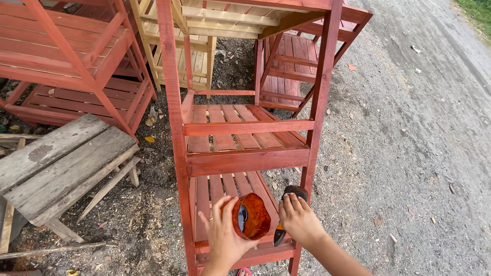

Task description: The person applies reddish-brown wood stain to wooden chair frames using a cloth-wrapped applicator, dipping it into a stain container held in the other hand. They wipe the stain across the rails, legs and slats of several chairs, moving between chairs in an outdoor yard.

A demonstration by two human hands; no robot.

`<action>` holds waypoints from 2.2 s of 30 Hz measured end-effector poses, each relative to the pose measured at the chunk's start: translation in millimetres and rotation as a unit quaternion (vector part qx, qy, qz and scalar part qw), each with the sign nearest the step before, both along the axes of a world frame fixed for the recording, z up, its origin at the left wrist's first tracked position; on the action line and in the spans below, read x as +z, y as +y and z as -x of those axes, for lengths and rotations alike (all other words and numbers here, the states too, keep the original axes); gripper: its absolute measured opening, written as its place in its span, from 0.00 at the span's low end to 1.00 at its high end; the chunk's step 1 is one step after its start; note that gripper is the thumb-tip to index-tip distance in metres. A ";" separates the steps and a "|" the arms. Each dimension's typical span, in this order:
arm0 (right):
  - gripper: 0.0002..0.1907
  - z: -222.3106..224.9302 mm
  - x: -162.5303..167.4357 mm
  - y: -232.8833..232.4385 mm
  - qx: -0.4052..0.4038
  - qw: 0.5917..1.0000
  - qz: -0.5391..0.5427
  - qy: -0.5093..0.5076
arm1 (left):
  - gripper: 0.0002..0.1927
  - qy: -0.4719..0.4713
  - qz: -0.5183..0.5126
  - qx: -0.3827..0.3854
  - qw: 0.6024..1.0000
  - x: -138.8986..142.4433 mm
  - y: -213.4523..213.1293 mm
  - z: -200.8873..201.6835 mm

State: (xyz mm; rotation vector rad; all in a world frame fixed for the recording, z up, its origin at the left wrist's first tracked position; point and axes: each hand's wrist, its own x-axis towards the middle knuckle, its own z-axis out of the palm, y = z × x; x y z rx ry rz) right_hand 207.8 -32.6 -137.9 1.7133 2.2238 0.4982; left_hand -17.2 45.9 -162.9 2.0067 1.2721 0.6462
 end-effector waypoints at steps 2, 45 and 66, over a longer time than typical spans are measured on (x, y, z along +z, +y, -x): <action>0.23 -11.0 -16.9 20.7 0.018 0.999 -0.001 -0.038 | 0.68 0.032 0.049 -0.017 0.998 -7.0 -2.5 2.5; 0.18 -6.5 -103.9 10.4 -0.141 0.989 0.044 -0.015 | 0.62 -0.064 -0.029 0.023 0.997 -15.1 -6.2 -3.1; 0.19 -2.4 -118.3 -5.6 -0.376 0.887 0.164 0.212 | 0.60 -0.082 -0.016 0.019 0.996 -33.0 -13.5 -6.3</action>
